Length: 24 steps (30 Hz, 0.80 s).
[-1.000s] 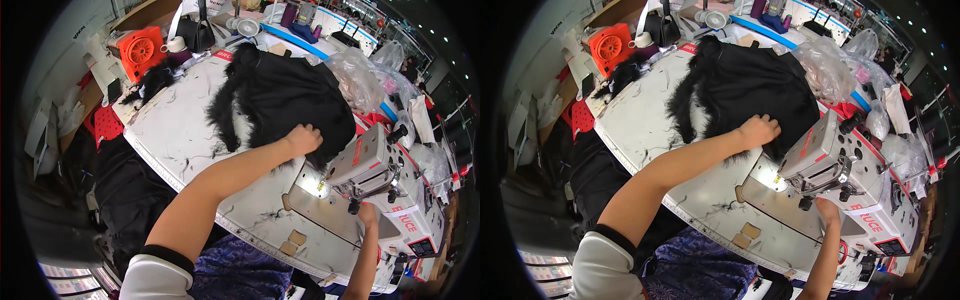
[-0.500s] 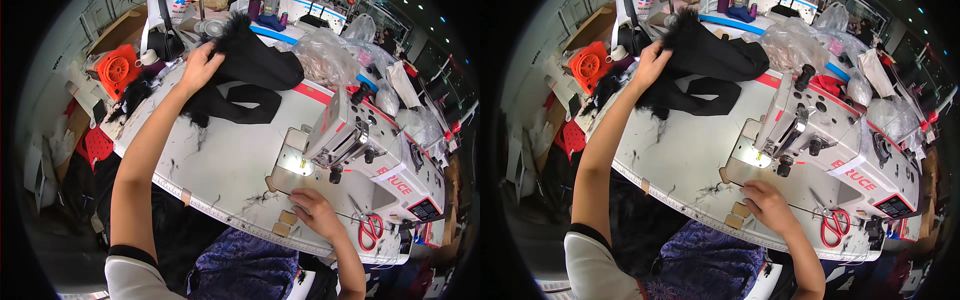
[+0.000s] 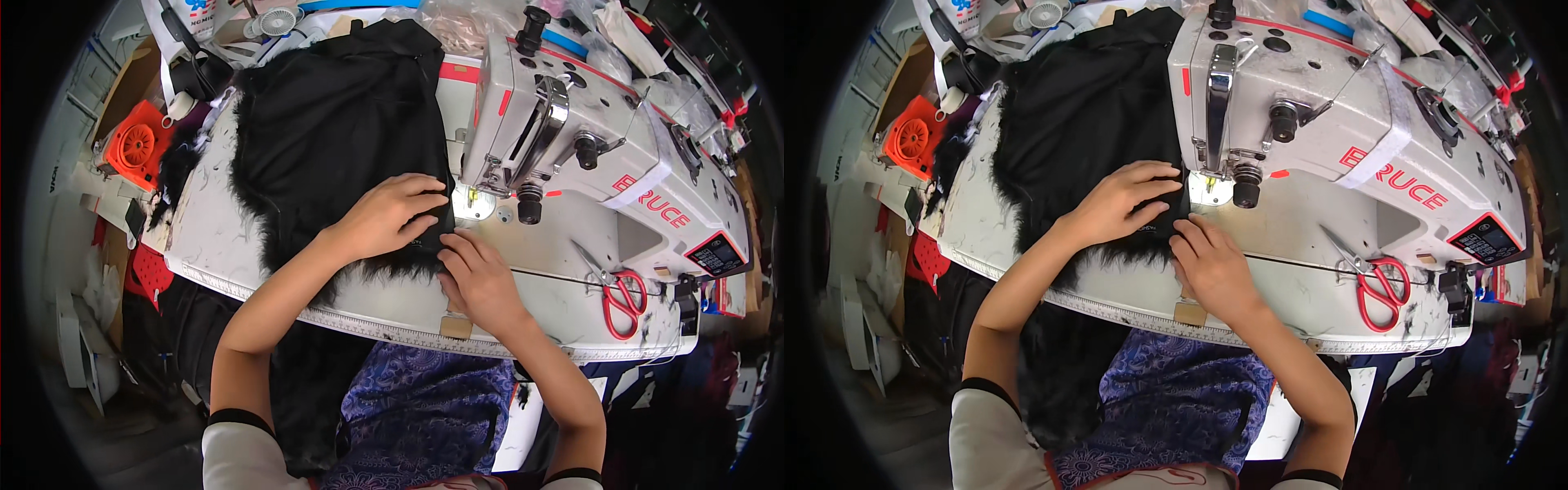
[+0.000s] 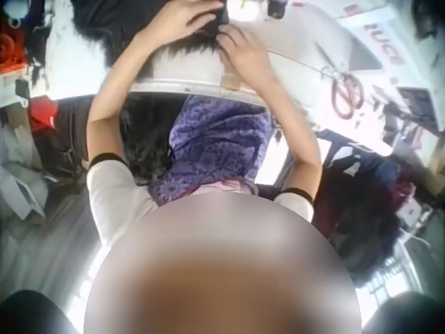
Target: Sewing black faux fur trim onto a fabric garment using an industrial sewing machine.
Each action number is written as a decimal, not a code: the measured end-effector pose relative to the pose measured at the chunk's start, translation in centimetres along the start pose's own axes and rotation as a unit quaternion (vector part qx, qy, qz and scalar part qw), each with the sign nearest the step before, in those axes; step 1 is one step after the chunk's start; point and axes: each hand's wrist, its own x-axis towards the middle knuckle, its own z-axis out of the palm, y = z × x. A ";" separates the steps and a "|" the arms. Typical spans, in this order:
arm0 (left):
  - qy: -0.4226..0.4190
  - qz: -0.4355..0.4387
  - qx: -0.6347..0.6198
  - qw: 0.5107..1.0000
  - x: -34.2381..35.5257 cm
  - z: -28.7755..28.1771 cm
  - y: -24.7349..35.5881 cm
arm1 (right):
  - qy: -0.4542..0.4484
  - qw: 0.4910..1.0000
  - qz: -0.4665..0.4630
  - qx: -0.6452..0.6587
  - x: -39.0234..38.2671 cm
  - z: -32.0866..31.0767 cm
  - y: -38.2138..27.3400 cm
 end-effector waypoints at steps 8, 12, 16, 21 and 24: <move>-0.099 -0.108 0.096 0.985 1.0 1.8 -0.2 | 0.035 0.999 -0.007 -0.026 -0.5 -0.5 1.8; -0.148 -0.089 0.174 0.970 1.3 2.6 -1.1 | 0.041 0.996 0.022 -0.075 -0.3 -0.8 1.9; -0.169 -0.118 0.196 0.959 2.0 2.8 -3.2 | 0.031 0.996 0.059 -0.063 0.7 -0.7 1.6; -0.096 -0.097 0.137 0.981 1.8 3.6 -3.8 | 0.011 0.996 0.083 -0.027 0.6 -1.2 1.6; 0.086 -0.049 0.070 0.993 0.6 0.2 -2.7 | 0.013 0.996 0.082 -0.042 0.1 -1.6 2.1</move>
